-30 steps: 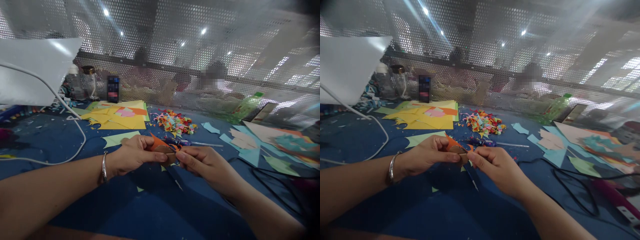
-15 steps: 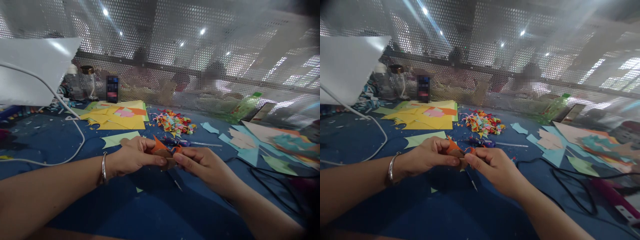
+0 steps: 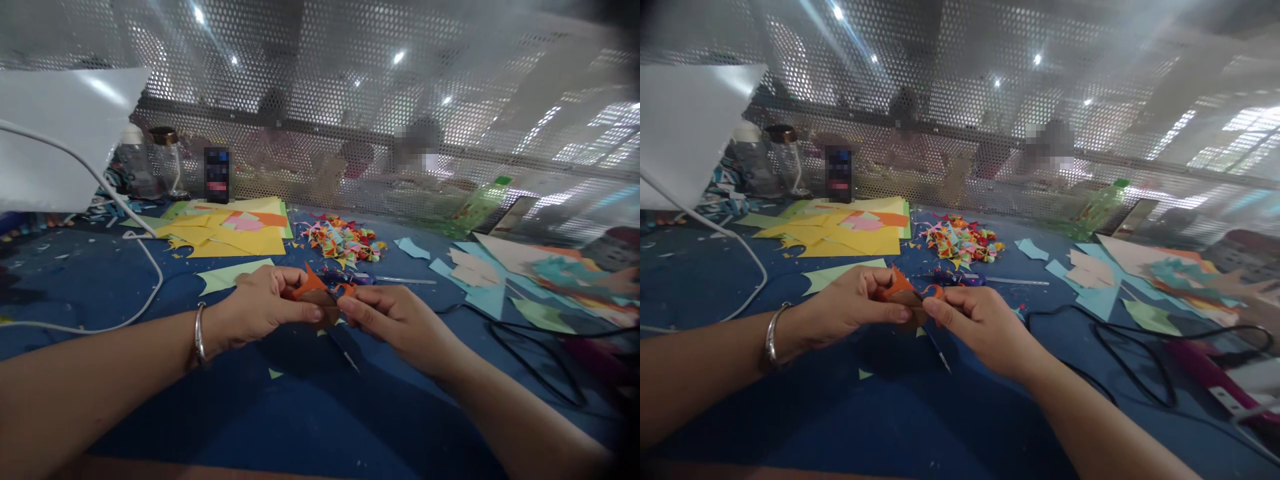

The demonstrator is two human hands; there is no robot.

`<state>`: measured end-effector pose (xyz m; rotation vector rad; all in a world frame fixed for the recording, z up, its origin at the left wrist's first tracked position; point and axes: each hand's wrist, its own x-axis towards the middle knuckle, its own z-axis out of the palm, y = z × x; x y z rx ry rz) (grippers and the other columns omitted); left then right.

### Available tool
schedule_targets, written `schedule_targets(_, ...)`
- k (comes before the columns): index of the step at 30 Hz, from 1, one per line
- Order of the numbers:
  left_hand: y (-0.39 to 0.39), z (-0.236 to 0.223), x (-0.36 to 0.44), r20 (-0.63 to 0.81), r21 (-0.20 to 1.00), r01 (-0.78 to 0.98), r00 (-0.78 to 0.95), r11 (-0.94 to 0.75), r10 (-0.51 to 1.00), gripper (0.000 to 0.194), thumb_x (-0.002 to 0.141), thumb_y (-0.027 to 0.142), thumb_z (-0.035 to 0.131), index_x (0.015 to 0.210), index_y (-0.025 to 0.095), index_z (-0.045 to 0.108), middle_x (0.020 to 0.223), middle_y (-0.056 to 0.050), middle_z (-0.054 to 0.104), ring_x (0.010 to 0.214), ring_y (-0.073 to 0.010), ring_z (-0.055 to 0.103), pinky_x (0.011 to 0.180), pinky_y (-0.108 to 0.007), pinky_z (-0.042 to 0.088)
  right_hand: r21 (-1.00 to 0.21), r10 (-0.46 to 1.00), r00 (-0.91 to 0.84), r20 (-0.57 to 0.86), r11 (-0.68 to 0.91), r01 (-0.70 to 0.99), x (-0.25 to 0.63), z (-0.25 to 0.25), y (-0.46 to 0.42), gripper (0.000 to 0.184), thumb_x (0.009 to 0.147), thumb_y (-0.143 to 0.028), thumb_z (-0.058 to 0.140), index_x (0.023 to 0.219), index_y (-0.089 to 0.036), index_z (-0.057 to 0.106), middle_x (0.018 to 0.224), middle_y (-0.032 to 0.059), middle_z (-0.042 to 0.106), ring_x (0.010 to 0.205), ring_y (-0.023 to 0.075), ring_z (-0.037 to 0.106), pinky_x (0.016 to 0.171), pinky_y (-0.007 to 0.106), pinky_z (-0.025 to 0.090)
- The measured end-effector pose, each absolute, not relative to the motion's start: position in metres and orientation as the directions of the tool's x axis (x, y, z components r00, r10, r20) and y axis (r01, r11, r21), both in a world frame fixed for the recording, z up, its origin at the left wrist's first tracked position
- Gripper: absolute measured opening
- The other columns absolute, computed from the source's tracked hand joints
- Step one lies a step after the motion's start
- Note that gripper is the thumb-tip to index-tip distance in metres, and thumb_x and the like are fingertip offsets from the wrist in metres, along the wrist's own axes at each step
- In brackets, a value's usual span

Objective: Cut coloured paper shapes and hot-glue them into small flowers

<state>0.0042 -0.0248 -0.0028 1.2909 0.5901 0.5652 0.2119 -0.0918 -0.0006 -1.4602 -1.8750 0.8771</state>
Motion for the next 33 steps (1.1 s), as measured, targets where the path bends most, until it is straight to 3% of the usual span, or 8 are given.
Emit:
schedule_targets(7, -0.020, -0.003, 0.005, -0.058, 0.989, -0.070, 0.631, 0.132, 0.774, 0.023, 0.066, 0.018, 0.083, 0.082, 0.011, 0.069, 0.079, -0.003, 0.073, 0.070, -0.0119, 0.066, 0.071, -0.025, 0.049, -0.806, 0.981, -0.194, 0.027, 0.137, 0.577, 0.212, 0.005, -0.093, 0.052, 0.090, -0.066, 0.051, 0.068, -0.019, 0.054, 0.060, -0.0052, 0.032, 0.054, 0.0101, 0.026, 0.049, 0.026, 0.019)
schedule_targets(11, -0.018, -0.002, 0.005, -0.093, 0.984, -0.074, 0.559, 0.161, 0.824, 0.020, 0.067, 0.017, 0.079, 0.083, 0.011, 0.069, 0.073, -0.004, 0.071, 0.065, -0.0120, 0.063, 0.065, -0.025, 0.048, -0.807, 0.986, -0.148, 0.080, 0.151, 0.571, 0.211, 0.008, -0.093, 0.051, 0.088, -0.065, 0.055, 0.069, -0.018, 0.057, 0.061, -0.0038, 0.038, 0.055, 0.0102, 0.030, 0.049, 0.026, 0.022)
schedule_targets(18, -0.026, -0.002, 0.006, -0.092, 0.991, 0.130, 0.680, 0.003, 0.727, 0.008, 0.067, 0.018, 0.071, 0.073, 0.013, 0.069, 0.063, 0.000, 0.064, 0.060, -0.0107, 0.055, 0.061, -0.024, 0.042, -0.807, 0.981, -0.116, 0.156, 0.194, 0.558, 0.205, 0.000, -0.091, 0.034, 0.085, -0.052, 0.067, 0.087, -0.019, 0.063, 0.069, -0.0023, 0.053, 0.060, 0.0116, 0.043, 0.054, 0.024, 0.033)
schedule_targets(21, -0.031, 0.000, 0.006, -0.092, 0.986, 0.163, 0.696, -0.032, 0.712, 0.006, 0.068, 0.017, 0.069, 0.071, 0.013, 0.067, 0.063, 0.001, 0.062, 0.061, -0.0098, 0.054, 0.061, -0.023, 0.040, -0.819, 0.976, -0.151, 0.155, 0.212, 0.534, 0.201, -0.005, -0.090, 0.031, 0.083, -0.048, 0.070, 0.086, -0.018, 0.064, 0.068, -0.0028, 0.054, 0.059, 0.0111, 0.043, 0.054, 0.024, 0.034)
schedule_targets(28, -0.034, -0.003, 0.006, -0.066, 0.998, 0.064, 0.689, 0.030, 0.721, 0.032, 0.066, 0.015, 0.077, 0.090, 0.017, 0.055, 0.068, 0.004, 0.066, 0.062, -0.0108, 0.058, 0.062, -0.024, 0.043, -0.881, 0.980, -0.170, 0.107, 0.173, 0.440, 0.199, -0.005, -0.089, 0.028, 0.083, -0.046, 0.067, 0.081, -0.018, 0.063, 0.070, -0.0001, 0.058, 0.061, 0.0130, 0.048, 0.057, 0.025, 0.040)
schedule_targets(33, -0.036, -0.004, 0.010, -0.047, 0.961, -0.167, 0.687, 0.220, 0.725, 0.028, 0.068, 0.019, 0.083, 0.090, 0.012, 0.066, 0.082, -0.002, 0.071, 0.071, -0.0092, 0.062, 0.070, -0.022, 0.047, -0.898, 0.982, -0.042, 0.186, 0.187, 0.399, 0.198, -0.004, -0.090, 0.033, 0.076, -0.048, 0.075, 0.083, -0.018, 0.064, 0.070, -0.0007, 0.055, 0.061, 0.0129, 0.046, 0.057, 0.026, 0.042)
